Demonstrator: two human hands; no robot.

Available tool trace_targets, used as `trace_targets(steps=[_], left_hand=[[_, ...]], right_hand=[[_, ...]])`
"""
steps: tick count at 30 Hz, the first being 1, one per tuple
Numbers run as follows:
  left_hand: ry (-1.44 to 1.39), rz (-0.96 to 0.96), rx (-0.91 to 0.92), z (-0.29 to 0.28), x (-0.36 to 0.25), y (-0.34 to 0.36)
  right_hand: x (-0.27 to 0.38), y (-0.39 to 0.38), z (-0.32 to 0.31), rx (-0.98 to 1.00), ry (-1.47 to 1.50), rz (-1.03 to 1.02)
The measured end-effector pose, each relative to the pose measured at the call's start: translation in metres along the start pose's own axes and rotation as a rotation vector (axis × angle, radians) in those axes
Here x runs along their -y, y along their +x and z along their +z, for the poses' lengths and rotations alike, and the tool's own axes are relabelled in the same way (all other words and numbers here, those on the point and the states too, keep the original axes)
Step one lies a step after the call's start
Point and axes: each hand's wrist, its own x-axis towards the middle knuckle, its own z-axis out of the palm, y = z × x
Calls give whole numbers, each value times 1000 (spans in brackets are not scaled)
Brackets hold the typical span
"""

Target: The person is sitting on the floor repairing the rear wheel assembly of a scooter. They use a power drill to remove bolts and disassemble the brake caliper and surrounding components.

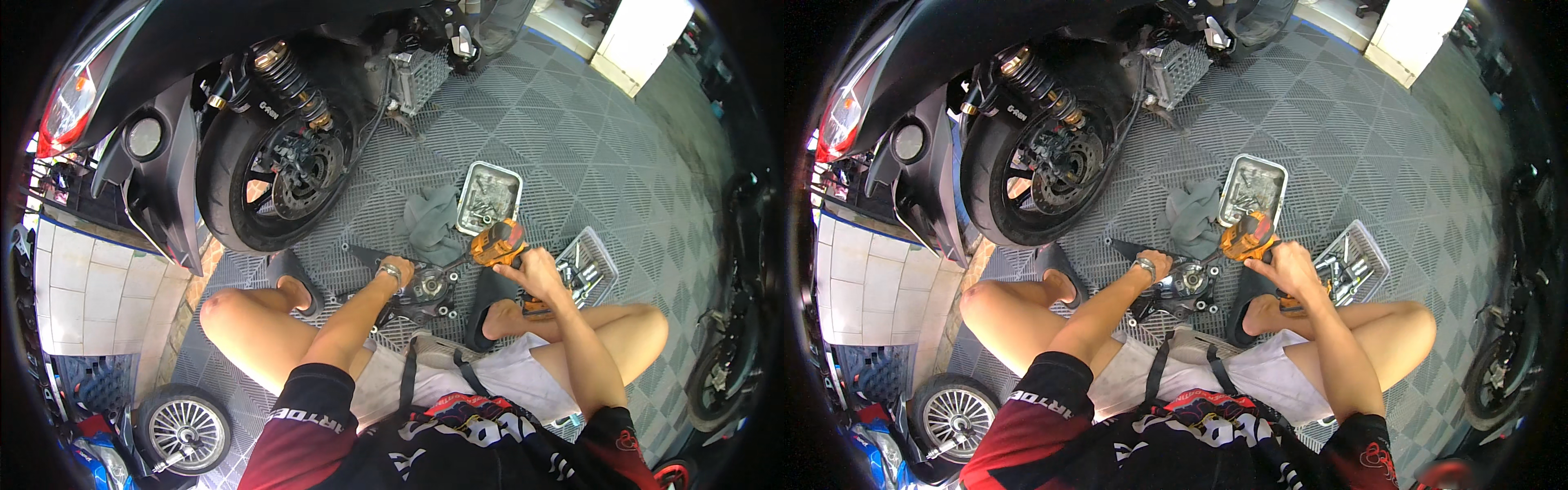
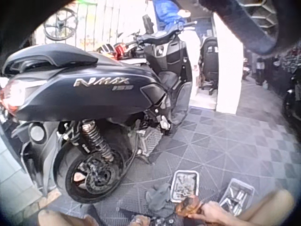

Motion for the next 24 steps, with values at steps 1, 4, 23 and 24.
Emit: trace_targets(steps=[1, 4, 23, 24], left_hand=[[-6, -16, -8, -2, -2, 0], [-11, -62, -15, -7, -2, -7], [-1971, -330, -53, -32, -73, 2], [-2004, -416, -75, -20, -68, 7]], right_hand=[[-7, 2, 8, -9, -39, -40], [-10, 5, 15, 45, -183, -109], [18, 20, 60, 79, -287, -275], [25, 21, 60, 82, -259, -262]])
